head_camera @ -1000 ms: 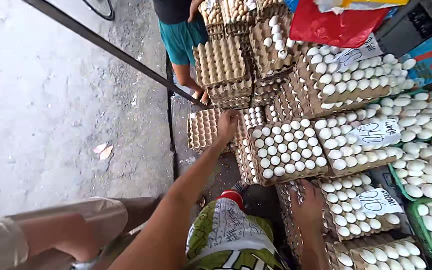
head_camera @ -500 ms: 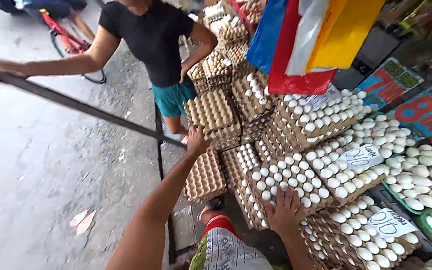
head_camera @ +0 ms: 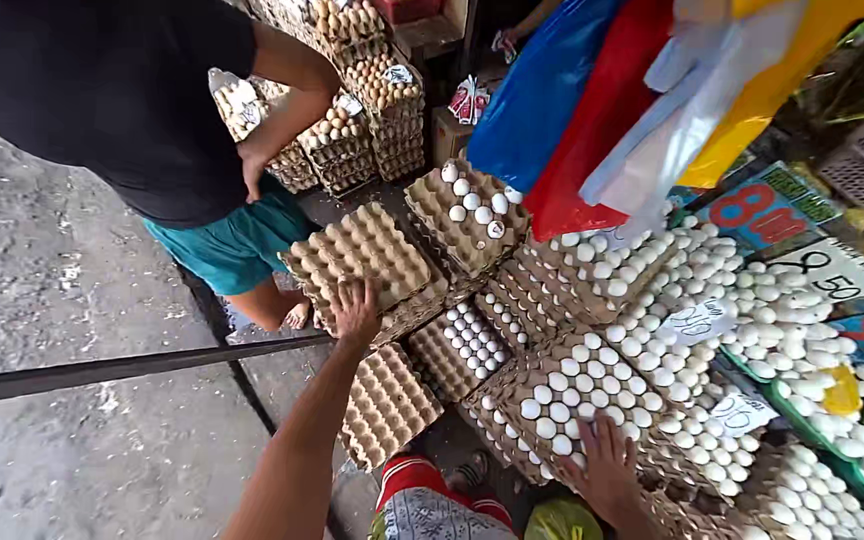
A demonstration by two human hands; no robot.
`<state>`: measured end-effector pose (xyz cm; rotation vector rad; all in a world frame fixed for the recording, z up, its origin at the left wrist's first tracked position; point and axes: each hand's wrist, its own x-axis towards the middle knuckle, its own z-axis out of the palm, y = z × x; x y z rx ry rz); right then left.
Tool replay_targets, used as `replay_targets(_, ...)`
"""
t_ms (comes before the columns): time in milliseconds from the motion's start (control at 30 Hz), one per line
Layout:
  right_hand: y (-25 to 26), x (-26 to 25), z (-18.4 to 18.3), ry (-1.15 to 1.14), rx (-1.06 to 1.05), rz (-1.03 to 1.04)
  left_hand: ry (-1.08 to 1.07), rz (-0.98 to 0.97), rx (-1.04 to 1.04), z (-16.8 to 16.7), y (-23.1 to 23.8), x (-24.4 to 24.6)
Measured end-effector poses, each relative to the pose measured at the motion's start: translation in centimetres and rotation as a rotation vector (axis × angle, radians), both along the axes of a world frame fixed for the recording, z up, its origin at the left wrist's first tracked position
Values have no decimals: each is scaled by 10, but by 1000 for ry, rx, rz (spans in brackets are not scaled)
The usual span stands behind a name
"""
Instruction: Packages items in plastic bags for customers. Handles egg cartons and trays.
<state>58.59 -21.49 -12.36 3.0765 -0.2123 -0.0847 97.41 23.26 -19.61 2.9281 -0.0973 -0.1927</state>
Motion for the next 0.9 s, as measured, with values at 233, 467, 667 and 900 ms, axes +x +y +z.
replay_targets(233, 21, 25, 51, -155, 130, -66, -111, 32, -127, 79, 42, 11)
replay_targets(467, 155, 133, 103, -332, 756, 180, -196, 134, -1009, 215, 55, -109)
replay_targets(667, 282, 174, 192, -295, 941, 468, -14, 201, -1935, 218, 20, -203)
replay_targets(900, 324, 153, 195, -136, 816, 513, -41, 112, -1900, 219, 26, -243)
